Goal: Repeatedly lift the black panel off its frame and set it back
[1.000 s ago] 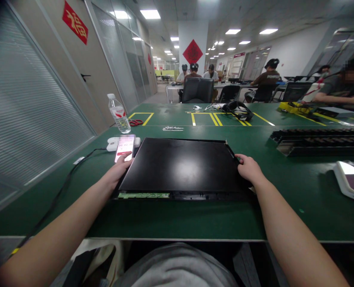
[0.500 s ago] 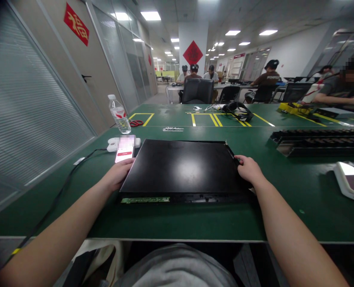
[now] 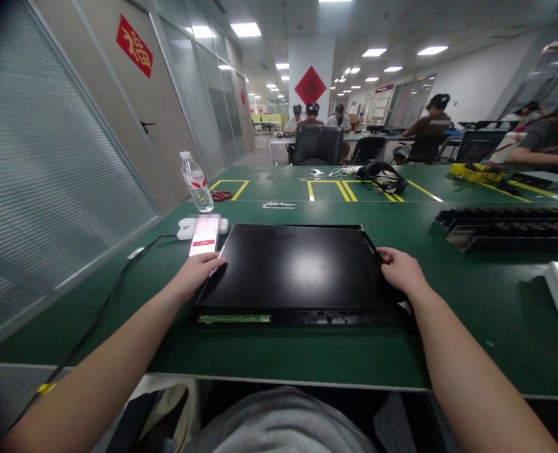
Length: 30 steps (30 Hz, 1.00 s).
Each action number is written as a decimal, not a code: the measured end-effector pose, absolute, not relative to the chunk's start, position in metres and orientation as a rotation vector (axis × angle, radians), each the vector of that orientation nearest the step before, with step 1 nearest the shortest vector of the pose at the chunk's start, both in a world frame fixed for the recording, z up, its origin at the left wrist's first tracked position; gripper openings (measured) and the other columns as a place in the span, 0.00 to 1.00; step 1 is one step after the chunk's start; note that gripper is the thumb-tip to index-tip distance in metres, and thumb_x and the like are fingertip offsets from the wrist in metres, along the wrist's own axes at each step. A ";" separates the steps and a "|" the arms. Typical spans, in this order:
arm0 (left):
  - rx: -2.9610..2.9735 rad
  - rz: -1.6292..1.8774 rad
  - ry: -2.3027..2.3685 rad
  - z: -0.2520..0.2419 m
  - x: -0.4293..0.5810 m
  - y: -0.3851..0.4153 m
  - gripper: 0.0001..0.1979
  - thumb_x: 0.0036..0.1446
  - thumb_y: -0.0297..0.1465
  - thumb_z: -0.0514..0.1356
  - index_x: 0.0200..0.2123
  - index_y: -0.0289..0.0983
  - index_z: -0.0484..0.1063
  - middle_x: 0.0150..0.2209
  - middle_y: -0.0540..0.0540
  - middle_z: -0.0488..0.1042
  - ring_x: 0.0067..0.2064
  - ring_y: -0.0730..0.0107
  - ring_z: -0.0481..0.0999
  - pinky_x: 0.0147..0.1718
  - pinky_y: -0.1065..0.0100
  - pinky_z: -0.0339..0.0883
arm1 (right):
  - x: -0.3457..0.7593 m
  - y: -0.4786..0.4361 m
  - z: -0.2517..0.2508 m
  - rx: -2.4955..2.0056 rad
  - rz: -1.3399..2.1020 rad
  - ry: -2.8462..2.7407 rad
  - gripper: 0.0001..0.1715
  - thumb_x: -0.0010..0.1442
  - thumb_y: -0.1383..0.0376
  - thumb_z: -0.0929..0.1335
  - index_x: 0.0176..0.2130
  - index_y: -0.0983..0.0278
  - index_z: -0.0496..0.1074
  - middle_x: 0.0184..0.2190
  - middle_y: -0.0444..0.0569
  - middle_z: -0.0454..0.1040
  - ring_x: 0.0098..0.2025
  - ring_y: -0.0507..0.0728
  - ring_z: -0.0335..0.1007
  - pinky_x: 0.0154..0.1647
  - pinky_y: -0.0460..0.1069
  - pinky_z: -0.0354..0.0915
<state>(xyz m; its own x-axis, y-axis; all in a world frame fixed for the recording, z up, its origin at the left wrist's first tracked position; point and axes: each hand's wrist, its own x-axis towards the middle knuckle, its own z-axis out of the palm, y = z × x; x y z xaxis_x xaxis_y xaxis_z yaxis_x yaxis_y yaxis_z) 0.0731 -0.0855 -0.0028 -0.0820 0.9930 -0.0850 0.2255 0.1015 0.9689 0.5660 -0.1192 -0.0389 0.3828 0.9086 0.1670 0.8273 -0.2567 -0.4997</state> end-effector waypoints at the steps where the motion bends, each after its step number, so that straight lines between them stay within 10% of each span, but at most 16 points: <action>1: 1.292 1.048 1.466 -0.002 0.073 -0.086 0.17 0.39 0.40 0.72 0.32 0.36 0.82 0.32 0.41 0.83 0.37 0.52 0.80 0.37 0.60 0.72 | 0.565 -0.120 -0.038 -2.133 0.234 -1.465 0.31 0.49 0.66 0.71 0.53 0.62 0.79 0.36 0.50 0.79 0.34 0.57 0.74 0.37 0.50 0.68; 30: 1.472 1.014 1.689 0.015 0.076 -0.091 0.04 0.44 0.33 0.67 0.26 0.39 0.80 0.28 0.45 0.82 0.35 0.53 0.80 0.31 0.65 0.69 | 0.542 -0.127 -0.026 -2.067 0.264 -1.471 0.24 0.51 0.67 0.70 0.49 0.61 0.80 0.35 0.47 0.80 0.33 0.55 0.74 0.38 0.49 0.67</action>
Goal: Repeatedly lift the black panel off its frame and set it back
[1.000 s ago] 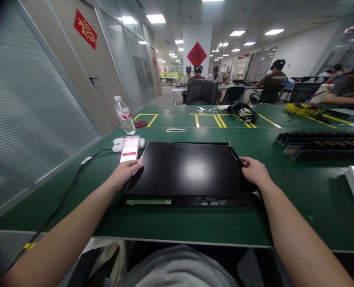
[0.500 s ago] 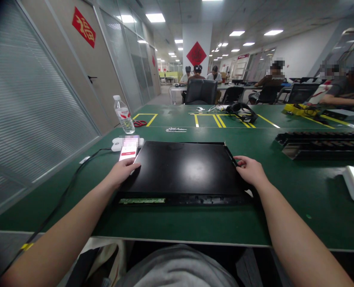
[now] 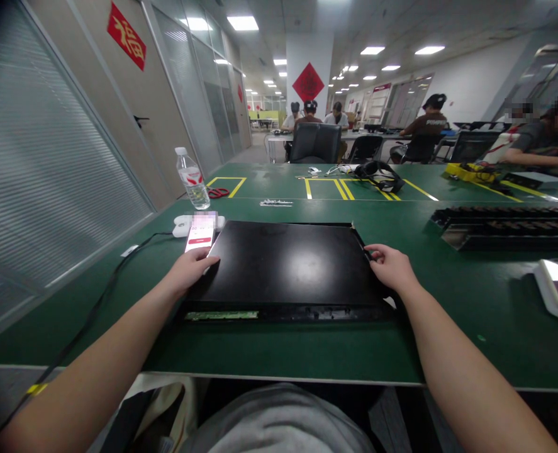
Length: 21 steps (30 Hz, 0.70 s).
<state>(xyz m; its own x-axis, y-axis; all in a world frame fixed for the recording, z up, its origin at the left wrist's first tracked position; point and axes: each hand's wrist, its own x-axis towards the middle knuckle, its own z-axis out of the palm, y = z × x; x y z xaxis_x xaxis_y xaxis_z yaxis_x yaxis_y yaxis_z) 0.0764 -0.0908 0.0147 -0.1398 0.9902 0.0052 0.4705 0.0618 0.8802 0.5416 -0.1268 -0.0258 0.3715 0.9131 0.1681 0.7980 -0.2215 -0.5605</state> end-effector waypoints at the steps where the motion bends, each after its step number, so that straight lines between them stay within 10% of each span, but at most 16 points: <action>1: 1.469 1.007 1.696 0.015 0.076 -0.091 0.04 0.45 0.33 0.66 0.26 0.39 0.80 0.28 0.45 0.82 0.34 0.53 0.80 0.31 0.65 0.69 | 0.541 -0.127 -0.026 -2.066 0.270 -1.468 0.24 0.51 0.67 0.70 0.49 0.61 0.80 0.34 0.47 0.80 0.33 0.54 0.74 0.39 0.49 0.67; 21: 1.291 1.110 1.518 0.016 0.078 -0.094 0.18 0.39 0.37 0.73 0.36 0.37 0.82 0.32 0.43 0.84 0.37 0.51 0.82 0.33 0.62 0.74 | 0.545 -0.122 -0.027 -2.079 0.358 -1.381 0.24 0.51 0.70 0.69 0.48 0.62 0.81 0.40 0.50 0.80 0.36 0.56 0.74 0.38 0.50 0.67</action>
